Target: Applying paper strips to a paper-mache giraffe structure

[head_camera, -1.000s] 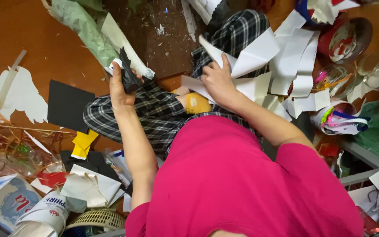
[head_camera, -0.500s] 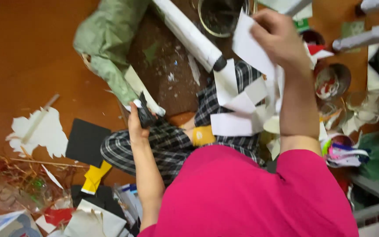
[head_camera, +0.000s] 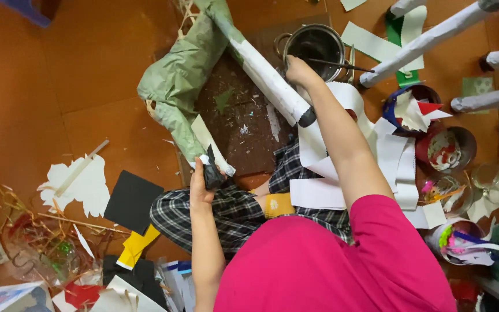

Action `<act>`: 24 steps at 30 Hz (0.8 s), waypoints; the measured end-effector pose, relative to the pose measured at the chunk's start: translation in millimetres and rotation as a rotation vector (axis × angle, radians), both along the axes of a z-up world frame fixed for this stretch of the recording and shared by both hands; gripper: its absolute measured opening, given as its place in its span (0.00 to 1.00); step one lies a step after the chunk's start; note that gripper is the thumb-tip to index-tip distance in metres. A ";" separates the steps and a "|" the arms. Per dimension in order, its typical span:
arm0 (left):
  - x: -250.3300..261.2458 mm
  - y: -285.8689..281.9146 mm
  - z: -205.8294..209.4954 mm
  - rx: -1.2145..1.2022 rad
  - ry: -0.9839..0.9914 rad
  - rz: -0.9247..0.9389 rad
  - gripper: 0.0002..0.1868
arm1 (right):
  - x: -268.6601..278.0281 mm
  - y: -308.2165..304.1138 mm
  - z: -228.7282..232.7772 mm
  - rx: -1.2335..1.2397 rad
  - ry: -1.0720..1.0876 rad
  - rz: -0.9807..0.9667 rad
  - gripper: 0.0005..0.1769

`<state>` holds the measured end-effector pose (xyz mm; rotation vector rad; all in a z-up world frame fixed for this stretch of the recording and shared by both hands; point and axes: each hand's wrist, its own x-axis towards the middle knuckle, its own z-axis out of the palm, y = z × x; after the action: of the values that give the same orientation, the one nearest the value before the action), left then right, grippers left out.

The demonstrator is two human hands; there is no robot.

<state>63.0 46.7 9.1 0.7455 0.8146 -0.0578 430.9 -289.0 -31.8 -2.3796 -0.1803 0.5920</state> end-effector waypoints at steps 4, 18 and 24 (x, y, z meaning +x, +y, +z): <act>-2.0 1.1 -14.6 -0.007 0.008 0.025 0.36 | -26.7 2.3 61.0 0.133 0.247 -0.137 0.32; 14.7 -17.8 44.1 -0.062 -0.006 0.099 0.48 | -221.4 61.0 230.1 0.377 -0.697 0.420 0.30; 17.3 -11.6 4.8 -0.048 0.019 0.299 0.53 | -312.3 163.9 112.7 0.576 -0.755 0.512 0.37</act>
<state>80.4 35.2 13.8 0.5725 0.9326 0.1834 118.6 -125.1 80.9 -1.8618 -1.1439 -0.1740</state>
